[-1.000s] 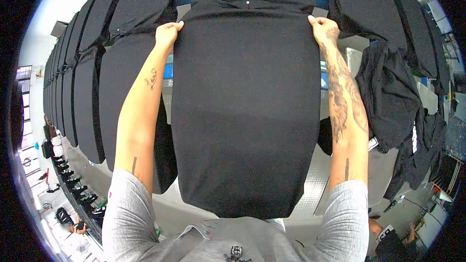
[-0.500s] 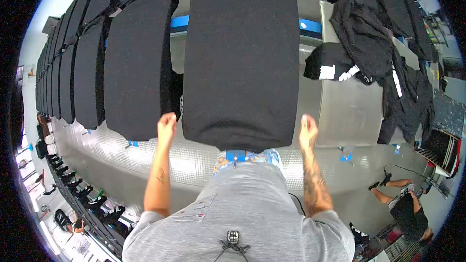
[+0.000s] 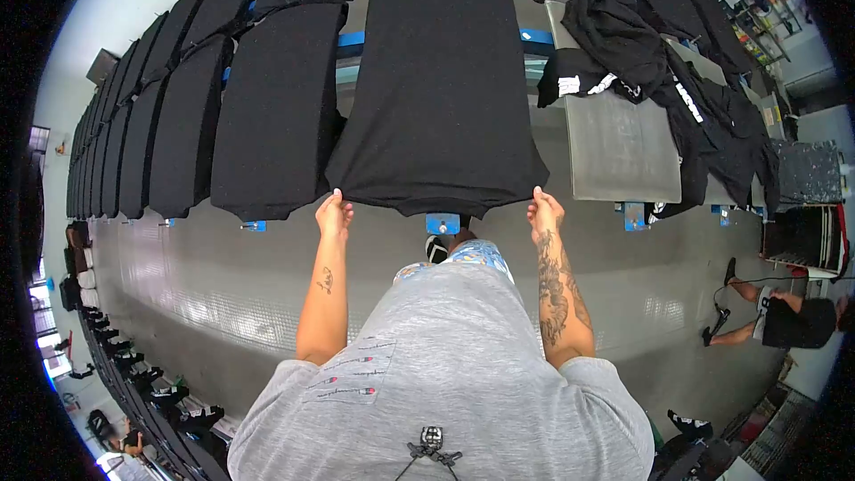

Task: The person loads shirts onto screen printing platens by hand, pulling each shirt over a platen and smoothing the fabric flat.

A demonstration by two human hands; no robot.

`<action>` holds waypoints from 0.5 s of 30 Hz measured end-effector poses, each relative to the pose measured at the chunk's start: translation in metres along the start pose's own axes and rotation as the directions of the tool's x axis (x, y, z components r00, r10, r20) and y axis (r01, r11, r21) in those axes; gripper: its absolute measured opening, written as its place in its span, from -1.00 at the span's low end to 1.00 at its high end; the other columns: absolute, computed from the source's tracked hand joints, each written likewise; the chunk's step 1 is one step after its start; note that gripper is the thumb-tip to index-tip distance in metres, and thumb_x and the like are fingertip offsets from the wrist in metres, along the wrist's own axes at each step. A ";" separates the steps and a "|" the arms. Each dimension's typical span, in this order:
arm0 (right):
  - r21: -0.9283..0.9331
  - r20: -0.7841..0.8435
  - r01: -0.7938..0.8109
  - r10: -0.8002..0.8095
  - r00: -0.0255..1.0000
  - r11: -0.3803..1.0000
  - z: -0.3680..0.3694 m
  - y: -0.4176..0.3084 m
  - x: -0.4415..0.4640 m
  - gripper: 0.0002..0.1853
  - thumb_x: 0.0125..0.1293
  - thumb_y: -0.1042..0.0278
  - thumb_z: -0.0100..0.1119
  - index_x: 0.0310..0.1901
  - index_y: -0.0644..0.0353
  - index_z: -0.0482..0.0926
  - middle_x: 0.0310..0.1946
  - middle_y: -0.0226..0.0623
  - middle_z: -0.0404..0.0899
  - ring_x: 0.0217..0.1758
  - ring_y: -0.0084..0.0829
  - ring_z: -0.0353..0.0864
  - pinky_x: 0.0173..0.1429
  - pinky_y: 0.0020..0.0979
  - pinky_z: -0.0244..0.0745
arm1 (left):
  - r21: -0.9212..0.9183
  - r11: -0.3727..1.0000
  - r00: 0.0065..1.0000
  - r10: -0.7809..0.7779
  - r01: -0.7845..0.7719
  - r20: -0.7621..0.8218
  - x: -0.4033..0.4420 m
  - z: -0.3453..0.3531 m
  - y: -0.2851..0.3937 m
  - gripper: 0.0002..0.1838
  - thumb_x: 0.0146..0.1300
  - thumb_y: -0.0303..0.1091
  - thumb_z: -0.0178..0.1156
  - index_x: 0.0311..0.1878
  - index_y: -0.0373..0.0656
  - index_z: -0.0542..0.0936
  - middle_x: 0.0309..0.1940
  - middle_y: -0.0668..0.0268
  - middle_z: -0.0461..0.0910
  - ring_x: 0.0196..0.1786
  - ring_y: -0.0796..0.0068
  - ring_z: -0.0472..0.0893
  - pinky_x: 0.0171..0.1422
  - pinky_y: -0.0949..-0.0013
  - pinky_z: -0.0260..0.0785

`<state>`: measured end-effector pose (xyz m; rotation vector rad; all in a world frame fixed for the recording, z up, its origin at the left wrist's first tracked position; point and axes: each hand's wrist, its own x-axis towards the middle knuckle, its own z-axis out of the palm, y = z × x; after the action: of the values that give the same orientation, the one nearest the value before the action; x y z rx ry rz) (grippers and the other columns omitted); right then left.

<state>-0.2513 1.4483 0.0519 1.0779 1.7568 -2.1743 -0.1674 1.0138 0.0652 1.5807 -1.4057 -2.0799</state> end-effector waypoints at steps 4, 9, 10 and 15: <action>0.020 0.097 -0.070 0.068 0.993 0.997 -0.003 -0.003 0.002 -0.80 0.22 0.26 0.39 -0.32 0.14 0.56 -0.55 -0.51 0.49 -0.56 -0.67 0.43 -0.51 -0.61 0.37 | 0.006 0.977 0.962 -0.212 0.214 0.171 -0.002 0.000 0.005 -0.74 0.25 -0.21 0.32 -0.15 -0.17 0.57 -0.29 0.36 0.57 -0.30 0.53 0.55 -0.19 0.34 0.49; -0.091 -0.003 0.153 -0.154 0.988 0.984 -0.010 0.003 0.018 -0.78 0.21 0.26 0.39 -0.38 0.17 0.55 -0.57 -0.47 0.51 -0.58 -0.63 0.46 -0.49 -0.57 0.43 | -0.011 0.998 0.996 0.062 -0.061 0.071 -0.002 0.008 -0.018 -0.84 0.22 -0.35 0.34 -0.30 -0.22 0.59 -0.51 0.40 0.56 -0.47 0.61 0.56 -0.42 0.55 0.47; -0.128 -0.030 0.156 -0.161 0.986 0.979 -0.008 0.001 0.017 -0.78 0.22 0.26 0.39 -0.39 0.18 0.55 -0.56 -0.46 0.51 -0.58 -0.63 0.47 -0.48 -0.57 0.44 | 0.006 0.999 0.996 0.053 -0.053 0.075 -0.003 0.009 -0.017 -0.84 0.23 -0.35 0.34 -0.29 -0.22 0.59 -0.50 0.39 0.56 -0.47 0.61 0.57 -0.42 0.55 0.47; -0.378 0.076 0.094 -0.070 0.995 0.921 -0.009 -0.012 0.007 -0.69 0.22 0.14 0.37 -0.43 0.22 0.57 -0.63 -0.39 0.52 -0.54 -0.57 0.53 -0.42 -0.51 0.48 | 0.292 0.952 0.996 0.083 -0.091 0.039 -0.009 0.005 -0.003 -0.75 0.20 -0.27 0.35 -0.25 -0.26 0.59 -0.40 0.29 0.58 -0.43 0.52 0.58 -0.36 0.47 0.49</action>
<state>-0.2590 1.4621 0.0568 0.8460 2.1127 -1.7718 -0.1661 1.0240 0.0690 1.5621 -1.8298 -1.9187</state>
